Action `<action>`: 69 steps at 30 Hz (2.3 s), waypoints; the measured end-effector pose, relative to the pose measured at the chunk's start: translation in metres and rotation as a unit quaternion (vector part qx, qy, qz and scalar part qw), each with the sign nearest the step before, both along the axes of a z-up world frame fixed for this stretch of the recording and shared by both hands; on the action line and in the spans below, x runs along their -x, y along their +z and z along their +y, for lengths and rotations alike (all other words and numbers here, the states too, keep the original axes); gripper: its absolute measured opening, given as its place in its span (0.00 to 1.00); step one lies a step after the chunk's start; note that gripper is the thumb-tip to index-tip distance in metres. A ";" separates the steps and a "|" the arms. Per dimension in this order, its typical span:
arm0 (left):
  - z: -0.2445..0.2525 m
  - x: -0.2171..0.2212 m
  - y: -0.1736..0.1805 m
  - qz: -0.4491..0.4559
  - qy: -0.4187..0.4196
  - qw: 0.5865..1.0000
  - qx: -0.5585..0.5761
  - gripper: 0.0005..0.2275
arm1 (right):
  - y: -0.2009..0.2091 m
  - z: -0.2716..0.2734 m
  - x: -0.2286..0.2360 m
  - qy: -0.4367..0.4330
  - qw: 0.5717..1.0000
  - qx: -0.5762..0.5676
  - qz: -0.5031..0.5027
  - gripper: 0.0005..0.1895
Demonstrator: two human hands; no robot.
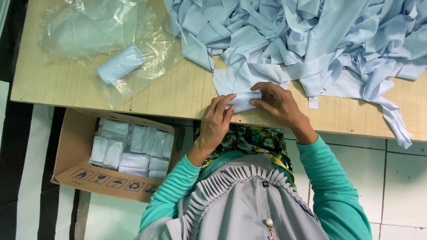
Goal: Folding, rolling, and placing fabric strips into small plastic bags
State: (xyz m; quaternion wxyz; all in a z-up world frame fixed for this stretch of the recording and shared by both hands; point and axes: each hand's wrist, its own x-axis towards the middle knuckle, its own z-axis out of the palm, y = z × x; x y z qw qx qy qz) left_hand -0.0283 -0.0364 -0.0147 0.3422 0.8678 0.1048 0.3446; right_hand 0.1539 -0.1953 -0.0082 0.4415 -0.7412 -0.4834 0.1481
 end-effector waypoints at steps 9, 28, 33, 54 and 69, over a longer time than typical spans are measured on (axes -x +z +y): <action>-0.002 -0.006 -0.004 -0.017 0.083 0.974 -0.210 0.12 | 0.039 0.023 0.008 -0.006 1.000 0.005 0.008 0.10; 0.017 -0.019 -0.015 0.009 0.032 0.978 -0.204 0.16 | 0.020 0.024 -0.001 0.038 0.961 -0.019 -0.272 0.22; 0.029 -0.032 -0.008 0.022 0.043 0.990 -0.134 0.14 | 0.020 0.036 -0.011 0.044 0.988 -0.026 -0.146 0.15; 0.034 -0.007 0.007 0.064 -0.169 0.745 0.642 0.27 | 0.027 0.086 -0.033 -0.136 0.975 0.165 0.051 0.13; 0.031 -0.029 0.078 -0.175 -0.043 0.751 0.635 0.07 | 0.037 0.114 0.015 -0.061 0.974 0.024 0.217 0.18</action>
